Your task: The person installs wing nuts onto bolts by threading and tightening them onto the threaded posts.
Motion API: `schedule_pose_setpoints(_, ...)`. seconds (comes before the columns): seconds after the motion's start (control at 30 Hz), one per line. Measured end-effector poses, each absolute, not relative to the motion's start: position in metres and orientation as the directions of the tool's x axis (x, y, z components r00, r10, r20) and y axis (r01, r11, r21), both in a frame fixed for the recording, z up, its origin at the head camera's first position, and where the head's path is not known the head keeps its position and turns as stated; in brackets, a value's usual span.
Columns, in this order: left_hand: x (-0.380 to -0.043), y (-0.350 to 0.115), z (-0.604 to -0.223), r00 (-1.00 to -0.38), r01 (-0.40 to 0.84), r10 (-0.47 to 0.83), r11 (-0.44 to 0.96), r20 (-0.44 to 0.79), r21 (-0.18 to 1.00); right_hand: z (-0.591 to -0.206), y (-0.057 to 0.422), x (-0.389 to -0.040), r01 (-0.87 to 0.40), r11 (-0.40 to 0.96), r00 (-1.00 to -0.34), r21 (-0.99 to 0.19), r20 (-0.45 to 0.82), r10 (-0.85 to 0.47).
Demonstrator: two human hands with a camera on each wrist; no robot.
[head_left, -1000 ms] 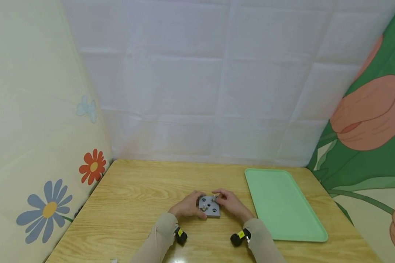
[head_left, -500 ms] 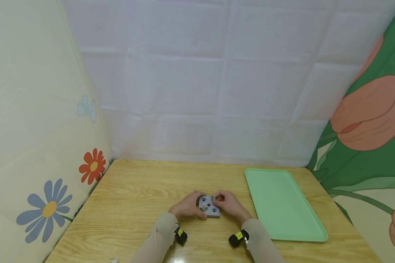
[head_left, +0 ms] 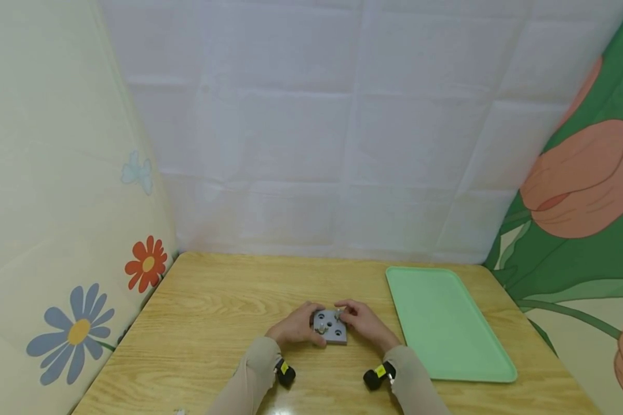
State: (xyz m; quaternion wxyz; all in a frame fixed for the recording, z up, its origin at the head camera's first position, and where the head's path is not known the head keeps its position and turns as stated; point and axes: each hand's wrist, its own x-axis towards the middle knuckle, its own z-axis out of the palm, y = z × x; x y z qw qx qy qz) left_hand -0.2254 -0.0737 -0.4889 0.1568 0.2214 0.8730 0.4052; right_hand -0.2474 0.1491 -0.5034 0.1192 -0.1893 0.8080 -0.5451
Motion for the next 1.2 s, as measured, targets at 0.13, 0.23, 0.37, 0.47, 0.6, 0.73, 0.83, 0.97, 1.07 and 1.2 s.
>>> schedule_pose_setpoints(0.13, -0.226, -0.073, -0.489, -0.857, 0.250, 0.506, 0.579, -0.101, 0.776, -0.502, 0.149, -0.247, -0.198, 0.365, -0.901, -0.910, 0.022, -0.434)
schedule_pose_setpoints(0.23, -0.226, -0.073, -0.490, -0.861, 0.241, 0.498, 0.584, -0.108, 0.775, -0.501, 0.148, -0.246, -0.201, 0.378, -0.899, -0.904, 0.017, -0.438)
schedule_pose_setpoints(0.37, -0.226, -0.073, -0.490, -0.863, 0.231, 0.493, 0.580, -0.111, 0.781, -0.500, 0.148, -0.245, -0.218, 0.394, -0.896, -0.893, 0.023, -0.443)
schedule_pose_setpoints(0.47, -0.226, -0.073, -0.490, -0.862, 0.231, 0.495, 0.577, -0.111, 0.783, -0.499, 0.147, -0.244, -0.233, 0.407, -0.898, -0.883, 0.035, -0.438)
schedule_pose_setpoints(0.6, -0.225, -0.073, -0.490, -0.862, 0.230, 0.495, 0.580, -0.114, 0.781, -0.498, 0.145, -0.242, -0.237, 0.426, -0.909, -0.873, 0.045, -0.414)
schedule_pose_setpoints(0.73, -0.225, -0.073, -0.489, -0.863, 0.220, 0.492, 0.566, -0.112, 0.794, -0.497, 0.143, -0.242, -0.230, 0.451, -0.920, -0.862, 0.042, -0.391)
schedule_pose_setpoints(0.83, -0.225, -0.073, -0.488, -0.865, 0.206, 0.489, 0.553, -0.114, 0.808, -0.496, 0.143, -0.243, -0.202, 0.419, -0.915, -0.885, 0.018, -0.402)
schedule_pose_setpoints(0.97, -0.224, -0.073, -0.487, -0.867, 0.195, 0.485, 0.548, -0.119, 0.813, -0.496, 0.148, -0.244, -0.130, 0.324, -0.899, -0.937, -0.026, -0.437)
schedule_pose_setpoints(1.07, -0.223, -0.073, -0.486, -0.866, 0.197, 0.486, 0.548, -0.118, 0.813, -0.492, 0.150, -0.243, -0.129, 0.297, -0.886, -0.946, -0.025, -0.464)
schedule_pose_setpoints(1.2, -0.223, -0.072, -0.487, -0.867, 0.190, 0.484, 0.543, -0.119, 0.818, -0.476, 0.149, -0.233, -0.206, 0.324, -0.865, -0.923, 0.017, -0.502)
